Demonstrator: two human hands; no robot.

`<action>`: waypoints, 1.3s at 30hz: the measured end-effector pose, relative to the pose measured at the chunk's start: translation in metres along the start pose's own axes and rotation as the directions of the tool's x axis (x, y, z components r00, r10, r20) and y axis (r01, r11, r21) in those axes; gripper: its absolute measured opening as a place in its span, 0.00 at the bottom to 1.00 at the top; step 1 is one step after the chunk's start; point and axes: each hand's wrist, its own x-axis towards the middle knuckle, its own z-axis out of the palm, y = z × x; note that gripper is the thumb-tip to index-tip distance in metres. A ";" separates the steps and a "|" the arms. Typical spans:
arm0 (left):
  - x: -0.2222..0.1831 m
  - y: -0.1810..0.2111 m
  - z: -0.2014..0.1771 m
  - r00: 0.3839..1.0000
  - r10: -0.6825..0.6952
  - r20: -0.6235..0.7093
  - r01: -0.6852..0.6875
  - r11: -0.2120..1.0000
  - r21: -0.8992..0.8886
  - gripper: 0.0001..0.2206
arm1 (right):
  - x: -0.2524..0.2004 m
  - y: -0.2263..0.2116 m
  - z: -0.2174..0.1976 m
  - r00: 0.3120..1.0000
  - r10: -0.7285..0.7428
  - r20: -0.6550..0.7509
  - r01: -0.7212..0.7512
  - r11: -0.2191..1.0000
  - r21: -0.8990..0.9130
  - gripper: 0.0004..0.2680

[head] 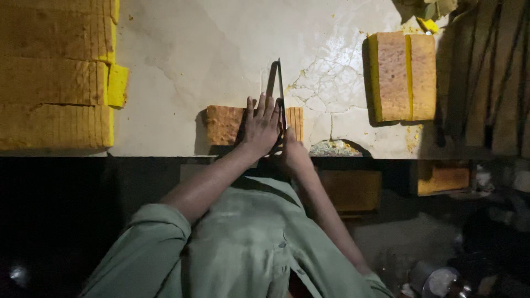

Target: The person uses a long knife to slice rectangular yellow food blocks into thin strips on a white countertop. They repeatedly cut the same block into uniform strips and move the cut pieces aside to continue slicing.

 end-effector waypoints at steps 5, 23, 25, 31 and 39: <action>-0.005 -0.001 -0.015 0.990 -0.015 0.143 0.026 0.997 -0.074 0.31 | -0.102 -0.005 -0.006 0.975 0.000 0.224 -0.014 0.998 0.062 0.22; -0.009 -0.010 -0.024 0.989 -0.026 0.142 0.034 0.998 -0.054 0.31 | -0.090 0.025 0.036 0.971 0.043 0.234 -0.051 0.998 0.028 0.27; -0.009 -0.009 -0.023 0.993 -0.020 0.120 0.024 0.999 -0.037 0.31 | -0.113 0.042 0.057 0.966 0.064 0.251 -0.073 0.997 0.027 0.24; -0.010 -0.016 -0.007 0.992 0.002 0.124 0.002 1.000 -0.031 0.33 | -0.034 0.029 0.062 0.999 -0.022 0.040 0.025 0.998 -0.057 0.31; -0.017 -0.020 -0.021 0.995 -0.023 0.101 0.022 1.000 0.010 0.32 | -0.039 -0.001 0.030 0.997 0.035 0.069 -0.032 0.998 -0.045 0.28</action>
